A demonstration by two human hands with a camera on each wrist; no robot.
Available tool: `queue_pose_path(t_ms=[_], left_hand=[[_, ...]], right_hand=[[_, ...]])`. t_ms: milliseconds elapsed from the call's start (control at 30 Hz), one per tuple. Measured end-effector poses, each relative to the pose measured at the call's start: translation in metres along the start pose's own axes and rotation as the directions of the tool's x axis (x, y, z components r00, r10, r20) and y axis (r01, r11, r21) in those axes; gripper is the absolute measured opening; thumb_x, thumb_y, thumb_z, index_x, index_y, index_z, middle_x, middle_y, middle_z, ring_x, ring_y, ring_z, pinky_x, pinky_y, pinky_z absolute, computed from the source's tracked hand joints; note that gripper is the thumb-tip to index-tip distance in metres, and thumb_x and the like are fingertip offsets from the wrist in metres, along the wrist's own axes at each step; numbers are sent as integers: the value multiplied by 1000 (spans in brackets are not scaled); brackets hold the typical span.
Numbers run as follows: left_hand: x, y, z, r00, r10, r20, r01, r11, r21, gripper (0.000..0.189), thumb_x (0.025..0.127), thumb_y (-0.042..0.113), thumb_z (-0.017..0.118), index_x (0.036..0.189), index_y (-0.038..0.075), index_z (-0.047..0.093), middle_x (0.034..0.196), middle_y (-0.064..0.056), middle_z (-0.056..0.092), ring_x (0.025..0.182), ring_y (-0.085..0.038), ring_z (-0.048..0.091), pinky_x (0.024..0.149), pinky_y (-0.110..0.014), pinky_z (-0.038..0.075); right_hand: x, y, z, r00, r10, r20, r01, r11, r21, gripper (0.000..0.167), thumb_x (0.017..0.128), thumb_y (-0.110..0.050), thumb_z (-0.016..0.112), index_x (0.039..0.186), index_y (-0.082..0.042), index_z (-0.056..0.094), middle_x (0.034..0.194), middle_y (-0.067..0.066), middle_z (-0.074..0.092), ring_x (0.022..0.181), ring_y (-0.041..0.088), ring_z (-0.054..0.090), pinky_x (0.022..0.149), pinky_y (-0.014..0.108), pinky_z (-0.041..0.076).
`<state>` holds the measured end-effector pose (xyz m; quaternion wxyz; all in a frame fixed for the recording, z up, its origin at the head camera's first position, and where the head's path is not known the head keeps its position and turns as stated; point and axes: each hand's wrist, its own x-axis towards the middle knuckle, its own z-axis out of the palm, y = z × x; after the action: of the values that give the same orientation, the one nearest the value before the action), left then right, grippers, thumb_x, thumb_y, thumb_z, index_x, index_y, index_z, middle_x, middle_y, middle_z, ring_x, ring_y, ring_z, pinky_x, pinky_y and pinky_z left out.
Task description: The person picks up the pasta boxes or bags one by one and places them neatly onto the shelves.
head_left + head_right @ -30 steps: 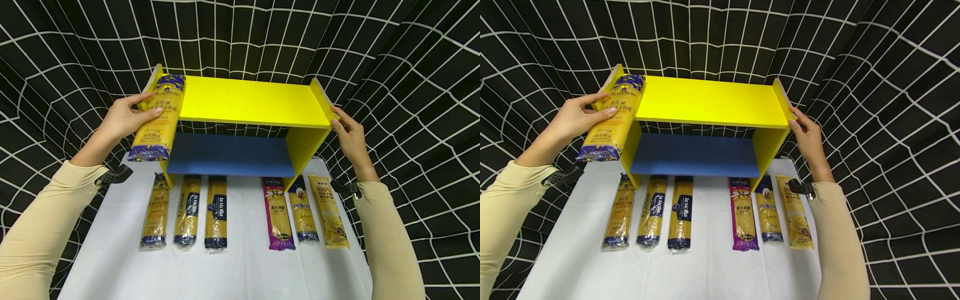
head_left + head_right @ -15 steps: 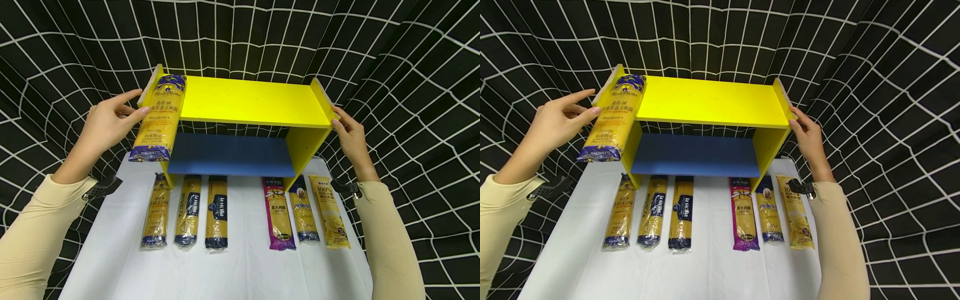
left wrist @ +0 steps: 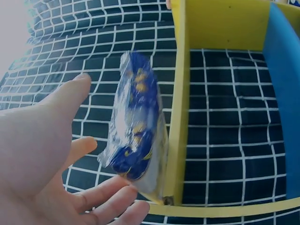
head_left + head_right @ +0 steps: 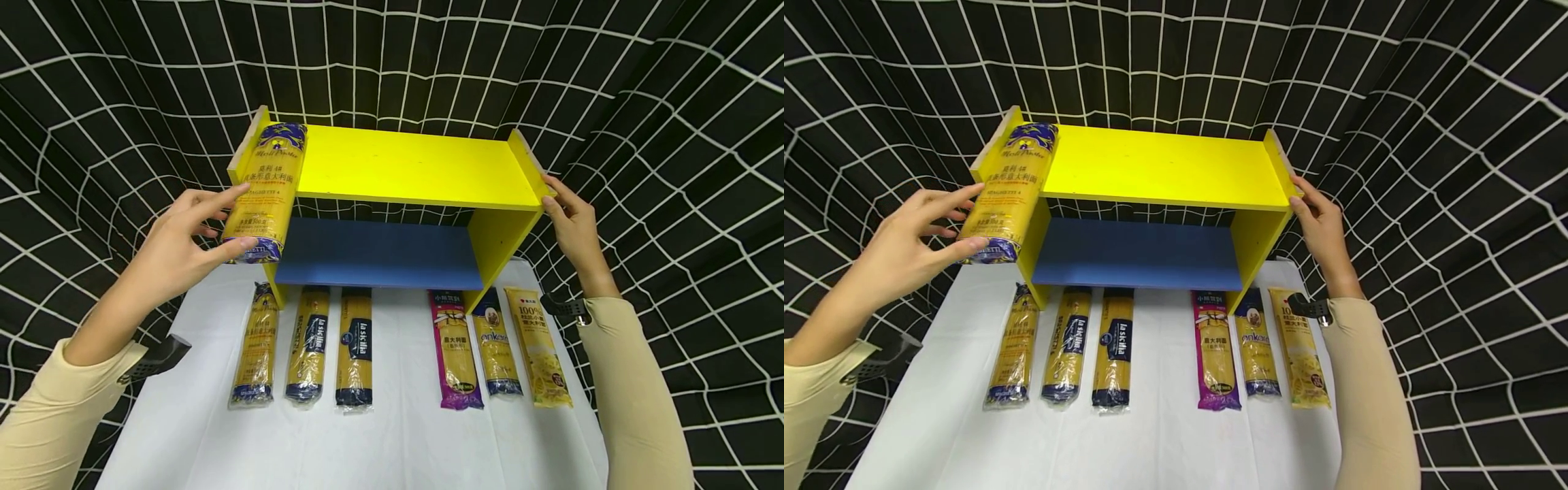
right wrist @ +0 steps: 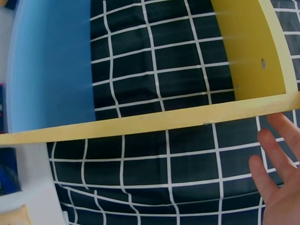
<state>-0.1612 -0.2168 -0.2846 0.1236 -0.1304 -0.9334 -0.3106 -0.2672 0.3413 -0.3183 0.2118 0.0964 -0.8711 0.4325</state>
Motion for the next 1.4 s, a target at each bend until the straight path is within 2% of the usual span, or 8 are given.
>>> queue_pose_path(t_ms=[100, 267, 367, 533, 733, 867, 1233, 1400], left_hand=[[-6, -1, 6, 1000, -3, 19, 4, 1000, -26, 77, 86, 32, 77, 152, 38, 37, 142, -24, 37, 107, -43, 51, 88, -53, 46], [-9, -7, 16, 1000, -7, 0, 7, 998, -64, 75, 85, 27, 79, 150, 33, 43, 146, -26, 31, 116, -43, 46, 95, -54, 45], [-10, -11, 20, 999, -35, 4, 35, 998, -57, 73, 86, 31, 78, 150, 34, 43, 143, -27, 34, 115, -42, 46, 93, -53, 45], [-11, -16, 26, 998, -57, 10, 57, 998, -27, 71, 88, 39, 74, 150, 39, 40, 129, -23, 47, 106, -36, 51, 84, -45, 42], [-9, -17, 31, 998, -24, -59, 22, 999, -30, 68, 88, 36, 75, 148, 35, 45, 120, -18, 60, 99, -29, 55, 79, -31, 38], [-8, -16, 34, 995, -19, -101, 15, 999, -35, 66, 87, 34, 77, 146, 33, 48, 114, -17, 62, 95, -26, 55, 73, -21, 35], [4, -19, 37, 990, -26, -138, 20, 999, -40, 65, 86, 35, 77, 145, 31, 50, 102, -15, 58, 84, -21, 49, 60, -18, 35], [11, -21, 37, 991, -31, -131, 24, 998, -58, 65, 86, 36, 77, 146, 30, 50, 104, -17, 58, 83, -22, 50, 58, -16, 37]], right_hand=[[0, 1, 0, 1000, -1, -3, 1, 1000, 3, 43, 103, -23, 53, 145, -21, 52, 102, -23, 59, 93, -2, 54, 84, 8, 41], [1, 4, 0, 1000, -12, -4, 12, 1000, 22, 42, 103, -21, 53, 145, -18, 52, 101, -23, 59, 92, -3, 55, 83, 8, 41], [2, 5, 0, 1000, -18, -4, 18, 999, 41, 42, 103, -19, 53, 145, -15, 52, 100, -22, 60, 91, -3, 55, 83, 7, 43], [2, 6, 0, 1000, -27, -4, 27, 998, 54, 42, 103, -18, 53, 144, -14, 53, 103, -21, 60, 91, -4, 56, 84, 7, 43], [2, 6, 0, 1000, -22, 3, 22, 999, 49, 42, 103, -20, 53, 145, -15, 52, 104, -20, 60, 92, -2, 56, 84, 7, 43], [1, 6, 0, 1000, -18, 3, 18, 999, 42, 42, 103, -21, 53, 145, -16, 52, 104, -20, 60, 92, -2, 56, 84, 7, 43], [1, 5, 0, 999, -36, -1, 36, 998, 51, 42, 103, -18, 52, 145, -14, 52, 102, -18, 61, 91, -1, 55, 84, 8, 43], [1, 4, 0, 999, -35, -1, 35, 998, 52, 42, 103, -18, 52, 145, -14, 52, 103, -19, 61, 92, -2, 55, 84, 7, 43]])
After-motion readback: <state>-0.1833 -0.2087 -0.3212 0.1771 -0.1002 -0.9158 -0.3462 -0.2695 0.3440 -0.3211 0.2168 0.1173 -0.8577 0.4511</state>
